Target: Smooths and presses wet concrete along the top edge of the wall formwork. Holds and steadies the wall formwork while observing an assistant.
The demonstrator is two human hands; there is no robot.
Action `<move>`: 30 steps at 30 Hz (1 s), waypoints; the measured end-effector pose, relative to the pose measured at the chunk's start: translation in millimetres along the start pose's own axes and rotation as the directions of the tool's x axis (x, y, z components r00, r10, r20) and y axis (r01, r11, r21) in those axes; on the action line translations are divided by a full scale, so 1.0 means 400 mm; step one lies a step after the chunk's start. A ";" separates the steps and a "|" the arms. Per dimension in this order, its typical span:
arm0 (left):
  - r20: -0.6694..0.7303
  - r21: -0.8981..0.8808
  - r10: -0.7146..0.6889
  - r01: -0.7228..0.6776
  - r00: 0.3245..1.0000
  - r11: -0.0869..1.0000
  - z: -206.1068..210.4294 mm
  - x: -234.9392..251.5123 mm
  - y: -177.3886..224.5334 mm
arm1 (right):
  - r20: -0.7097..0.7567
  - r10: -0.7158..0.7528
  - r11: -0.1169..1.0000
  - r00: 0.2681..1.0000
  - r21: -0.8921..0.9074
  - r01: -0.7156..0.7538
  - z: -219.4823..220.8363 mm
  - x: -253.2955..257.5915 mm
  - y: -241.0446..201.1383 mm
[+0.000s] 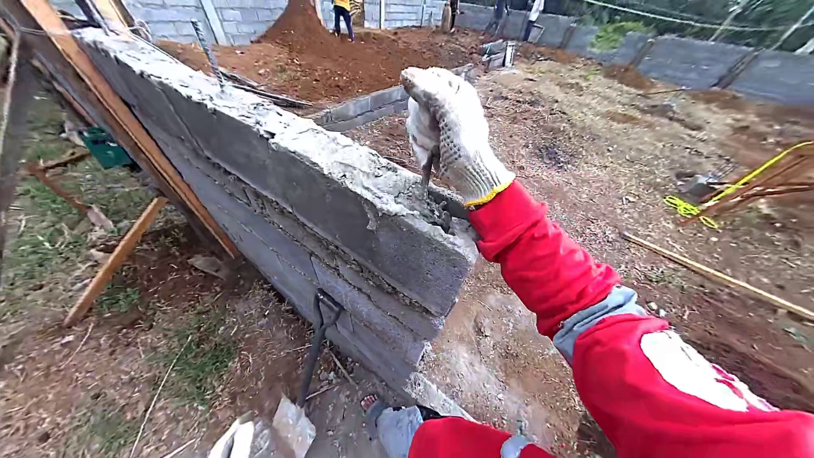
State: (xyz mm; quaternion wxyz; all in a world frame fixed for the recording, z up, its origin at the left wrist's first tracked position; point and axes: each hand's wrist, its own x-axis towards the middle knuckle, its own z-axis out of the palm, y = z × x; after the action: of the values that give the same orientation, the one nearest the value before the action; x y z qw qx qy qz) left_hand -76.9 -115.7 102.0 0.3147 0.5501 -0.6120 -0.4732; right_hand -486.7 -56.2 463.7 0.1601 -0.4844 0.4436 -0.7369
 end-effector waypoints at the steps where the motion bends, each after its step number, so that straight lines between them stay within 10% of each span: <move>1: 0.059 -0.030 0.075 -0.073 0.995 0.997 0.012 0.046 0.084 | -0.013 0.000 1.000 1.000 -0.017 0.000 0.002 0.000 0.000; 5: 0.258 -0.007 0.412 -0.425 0.874 0.905 0.039 0.203 0.349 | -0.100 -0.068 0.992 0.993 -0.113 0.056 0.017 -0.004 0.012; 9: 0.217 0.065 0.768 -0.794 0.602 0.604 0.099 0.302 0.636 | -0.078 -0.042 0.971 0.996 -0.239 0.023 0.016 -0.034 0.004; 15: 0.157 0.099 0.960 -0.970 0.234 0.220 0.254 0.406 0.985 | -0.111 -0.039 0.915 0.993 -0.403 -0.009 0.024 -0.056 -0.010; 21: 0.587 0.178 0.752 -0.954 0.300 0.241 0.379 0.589 1.112 | 0.021 -0.029 0.849 0.999 -0.527 0.036 -0.005 -0.053 -0.022; 24: 0.645 0.157 0.749 -0.986 0.152 0.064 0.394 0.613 1.098 | 0.185 0.063 0.836 0.981 -0.547 0.049 -0.039 -0.026 -0.041; 30: 0.611 0.190 0.782 -0.982 0.125 0.009 0.400 0.605 1.075 | 0.653 0.267 0.893 0.708 -0.445 0.074 -0.122 0.070 -0.074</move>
State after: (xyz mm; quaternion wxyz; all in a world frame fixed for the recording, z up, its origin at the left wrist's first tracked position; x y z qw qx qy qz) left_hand -430.7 -336.1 410.5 0.2537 0.0008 -0.9665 -0.0382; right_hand -536.3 -34.2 496.9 0.2415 -0.7250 0.5292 -0.3688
